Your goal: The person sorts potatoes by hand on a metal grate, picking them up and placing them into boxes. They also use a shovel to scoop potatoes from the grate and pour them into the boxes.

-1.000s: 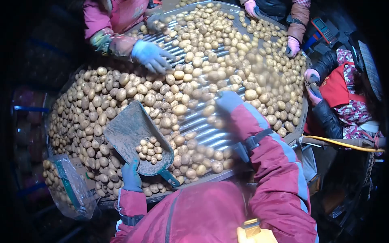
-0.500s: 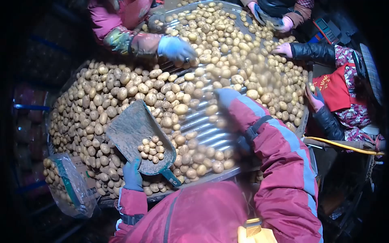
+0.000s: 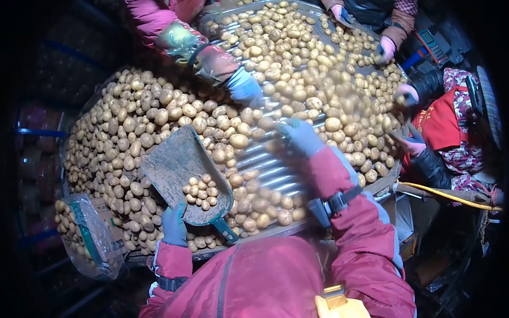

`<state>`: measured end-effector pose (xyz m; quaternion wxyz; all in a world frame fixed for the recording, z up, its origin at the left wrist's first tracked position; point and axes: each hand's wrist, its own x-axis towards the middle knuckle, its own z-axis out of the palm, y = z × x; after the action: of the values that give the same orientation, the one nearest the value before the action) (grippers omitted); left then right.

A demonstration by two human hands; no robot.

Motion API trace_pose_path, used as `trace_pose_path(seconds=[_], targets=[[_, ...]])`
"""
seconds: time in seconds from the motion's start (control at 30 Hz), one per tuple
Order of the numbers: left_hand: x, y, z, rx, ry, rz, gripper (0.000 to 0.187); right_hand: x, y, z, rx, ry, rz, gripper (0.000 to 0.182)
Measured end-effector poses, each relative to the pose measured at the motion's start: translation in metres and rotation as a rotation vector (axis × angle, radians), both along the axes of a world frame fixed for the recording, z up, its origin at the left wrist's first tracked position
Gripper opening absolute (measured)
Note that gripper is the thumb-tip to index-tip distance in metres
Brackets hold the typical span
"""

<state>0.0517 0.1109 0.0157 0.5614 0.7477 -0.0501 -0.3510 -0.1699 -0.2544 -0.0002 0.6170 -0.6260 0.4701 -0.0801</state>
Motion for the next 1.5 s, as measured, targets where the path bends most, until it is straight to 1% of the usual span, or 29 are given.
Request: trace_pose_path(seconds=[0.07, 0.13, 0.2, 0.27, 0.3, 0.33, 0.37, 0.4, 0.43, 0.47, 0.5, 0.6, 0.63, 0.67, 0.73, 0.8, 0.87, 0.9, 0.97, 1.03, 1.1, 1.2, 1.23, 1.3, 1.37, 1.47, 1.5], targets=[[-0.001, -0.001, -0.004, -0.015, 0.013, 0.005, 0.037, 0.011, 0.024, 0.038, 0.246, -0.133, -0.103, 0.040], [-0.004, -0.008, -0.004, -0.060, 0.047, 0.021, 0.035, 0.025, 0.049, 0.057, 0.232, -0.328, -0.011, 0.046], [-0.008, -0.015, 0.001, -0.038, 0.012, -0.017, 0.035, 0.046, 0.084, 0.083, 0.119, -0.434, 0.157, 0.047], [-0.008, -0.014, 0.002, -0.026, 0.010, -0.028, 0.035, 0.049, 0.082, 0.088, 0.195, -0.381, 0.191, 0.046], [-0.006, -0.009, -0.003, -0.029, 0.026, -0.019, 0.035, 0.052, 0.079, 0.089, 0.233, -0.353, 0.215, 0.046], [-0.004, -0.006, -0.006, -0.031, 0.043, -0.007, 0.034, 0.050, 0.060, 0.064, -0.061, -0.333, 0.155, 0.042], [-0.002, -0.003, -0.008, -0.032, 0.045, 0.004, 0.035, 0.046, 0.042, 0.039, -0.162, -0.292, 0.028, 0.038], [-0.001, 0.000, -0.010, -0.032, 0.047, 0.015, 0.035, 0.040, 0.029, 0.026, -0.007, -0.367, -0.115, 0.034], [-0.001, 0.002, -0.011, -0.030, 0.051, 0.026, 0.036, 0.036, 0.012, 0.007, -0.053, -0.276, -0.173, 0.032], [-0.001, 0.005, -0.012, -0.036, 0.037, 0.029, 0.036, 0.036, -0.001, 0.006, -0.038, -0.272, -0.203, 0.031], [-0.001, 0.007, -0.012, -0.041, 0.022, 0.030, 0.036, 0.034, -0.021, -0.027, -0.298, -0.141, -0.127, 0.034], [0.000, 0.009, -0.012, -0.023, 0.011, 0.038, 0.036, 0.047, -0.046, -0.055, -0.477, 0.184, 0.064, 0.035], [0.000, 0.008, -0.011, -0.012, 0.011, 0.041, 0.036, 0.052, -0.050, -0.066, -0.615, 0.279, 0.186, 0.033], [0.001, 0.006, -0.010, 0.007, -0.004, 0.031, 0.035, 0.053, -0.052, -0.077, -0.616, 0.324, 0.189, 0.032], [-0.002, 0.003, -0.007, 0.043, -0.028, 0.017, 0.035, 0.061, -0.047, -0.064, -0.622, 0.416, 0.203, 0.031], [-0.004, -0.001, -0.003, 0.038, -0.030, 0.006, 0.035, 0.055, -0.047, -0.047, -0.406, 0.354, 0.183, 0.031], [-0.004, -0.003, -0.002, 0.025, -0.029, 0.002, 0.036, 0.054, -0.047, -0.045, -0.424, 0.397, 0.249, 0.032], [-0.004, -0.004, -0.003, 0.017, -0.027, 0.003, 0.036, 0.056, -0.045, -0.048, -0.546, 0.471, 0.327, 0.032], [-0.005, -0.004, -0.003, 0.025, -0.025, -0.005, 0.036, 0.054, -0.045, -0.052, -0.650, 0.572, 0.492, 0.032], [-0.006, -0.011, 0.003, 0.050, -0.029, -0.029, 0.036, 0.052, -0.045, -0.036, -0.615, 0.626, 0.655, 0.032], [-0.007, -0.013, 0.002, 0.038, -0.017, -0.018, 0.036, 0.047, -0.046, -0.053, -0.573, 0.546, 0.530, 0.032], [-0.007, -0.015, -0.002, 0.016, -0.008, -0.011, 0.036, 0.031, -0.039, -0.064, -0.068, 0.180, 0.136, 0.034], [-0.006, -0.015, -0.002, 0.011, -0.005, -0.010, 0.036, 0.023, -0.031, -0.042, -0.026, 0.135, 0.134, 0.034], [-0.007, -0.015, 0.001, -0.006, -0.013, -0.021, 0.037, 0.011, -0.029, -0.038, 0.024, 0.037, 0.116, 0.033], [-0.007, -0.014, 0.000, -0.007, -0.020, -0.031, 0.037, -0.003, -0.032, -0.063, 0.049, -0.068, 0.082, 0.031], [-0.005, -0.013, -0.002, 0.024, -0.033, -0.059, 0.038, -0.019, -0.017, -0.069, 0.184, -0.232, -0.109, 0.026], [-0.006, -0.015, 0.001, 0.040, -0.038, -0.070, 0.038, -0.020, -0.015, -0.072, 0.167, -0.288, -0.181, 0.025]])
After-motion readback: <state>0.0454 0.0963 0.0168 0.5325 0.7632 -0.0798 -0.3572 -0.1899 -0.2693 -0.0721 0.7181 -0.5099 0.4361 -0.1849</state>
